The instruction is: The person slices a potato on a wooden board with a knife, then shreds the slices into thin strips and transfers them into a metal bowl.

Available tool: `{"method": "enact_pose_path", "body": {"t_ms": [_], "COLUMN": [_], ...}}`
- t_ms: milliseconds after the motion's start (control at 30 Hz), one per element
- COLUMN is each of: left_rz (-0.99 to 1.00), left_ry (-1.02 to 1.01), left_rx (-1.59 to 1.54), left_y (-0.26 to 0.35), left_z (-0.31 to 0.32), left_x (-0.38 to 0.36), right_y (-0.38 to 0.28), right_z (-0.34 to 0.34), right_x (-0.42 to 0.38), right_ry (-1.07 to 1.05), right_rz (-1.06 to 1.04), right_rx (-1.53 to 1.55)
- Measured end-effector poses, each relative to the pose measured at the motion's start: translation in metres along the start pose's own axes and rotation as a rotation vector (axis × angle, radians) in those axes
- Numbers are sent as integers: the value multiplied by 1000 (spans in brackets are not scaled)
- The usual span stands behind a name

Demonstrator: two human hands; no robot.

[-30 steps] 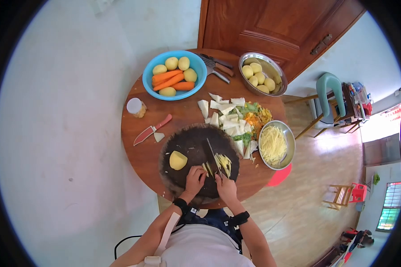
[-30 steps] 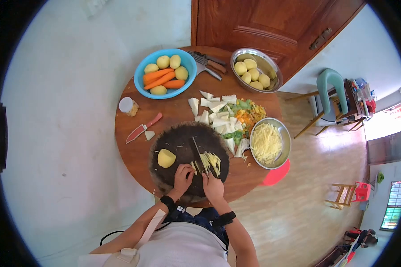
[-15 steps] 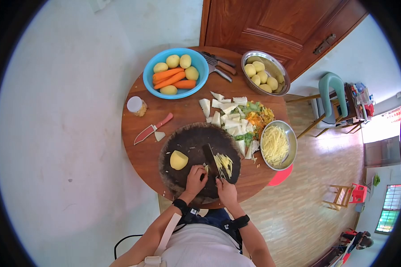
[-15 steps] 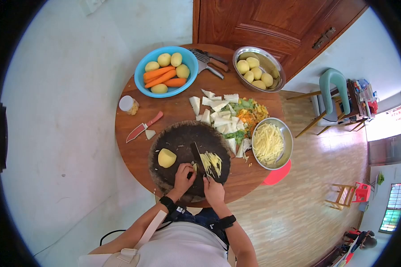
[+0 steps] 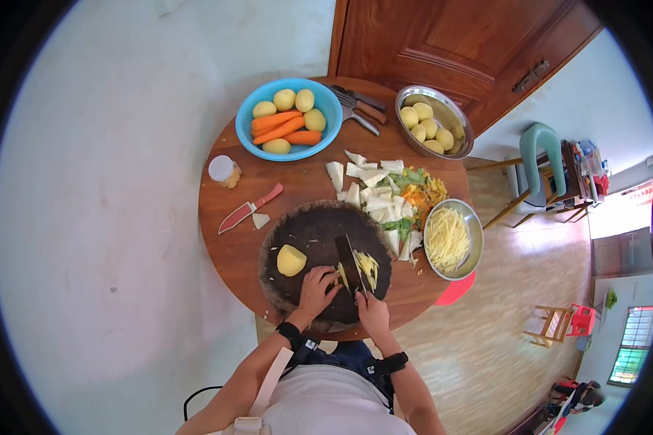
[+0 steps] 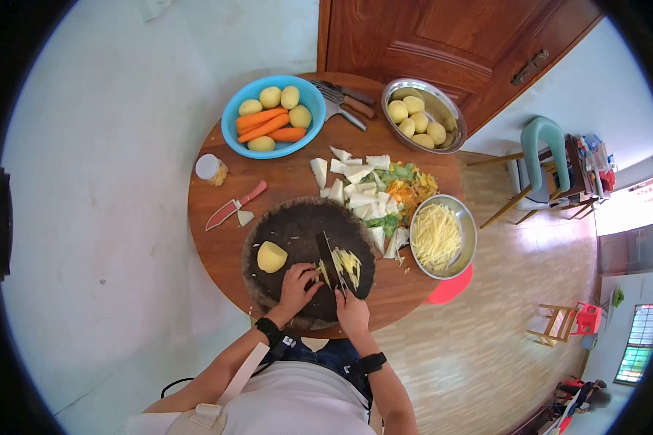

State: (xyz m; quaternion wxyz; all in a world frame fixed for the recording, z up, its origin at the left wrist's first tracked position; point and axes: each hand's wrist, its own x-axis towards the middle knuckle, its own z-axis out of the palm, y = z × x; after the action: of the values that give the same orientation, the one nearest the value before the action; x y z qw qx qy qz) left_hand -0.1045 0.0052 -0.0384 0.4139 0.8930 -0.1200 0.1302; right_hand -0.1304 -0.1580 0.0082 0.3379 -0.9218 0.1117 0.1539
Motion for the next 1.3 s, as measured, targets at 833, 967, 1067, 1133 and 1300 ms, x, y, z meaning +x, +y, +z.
{"method": "enact_pose_path", "body": {"t_ms": [833, 967, 1067, 1133, 1300], "left_rz": [-435, -588, -546, -508, -565], "left_ry": [-150, -154, -137, -95, -198], "left_rx": [88, 106, 90, 61, 91], "left_y": [14, 17, 18, 19, 26], "left_z": [3, -10, -7, -1, 10], "left_x": [5, 0, -5, -7, -1], "right_y": [14, 12, 14, 14, 14], "right_z": [-4, -9, -10, -10, -13], "right_x": [4, 3, 6, 7, 18], "right_ry": [-74, -86, -90, -98, -128], "right_rz": [-91, -109, -141, -162, -246], "right_rx": [-15, -18, -29, -32, -88]}}
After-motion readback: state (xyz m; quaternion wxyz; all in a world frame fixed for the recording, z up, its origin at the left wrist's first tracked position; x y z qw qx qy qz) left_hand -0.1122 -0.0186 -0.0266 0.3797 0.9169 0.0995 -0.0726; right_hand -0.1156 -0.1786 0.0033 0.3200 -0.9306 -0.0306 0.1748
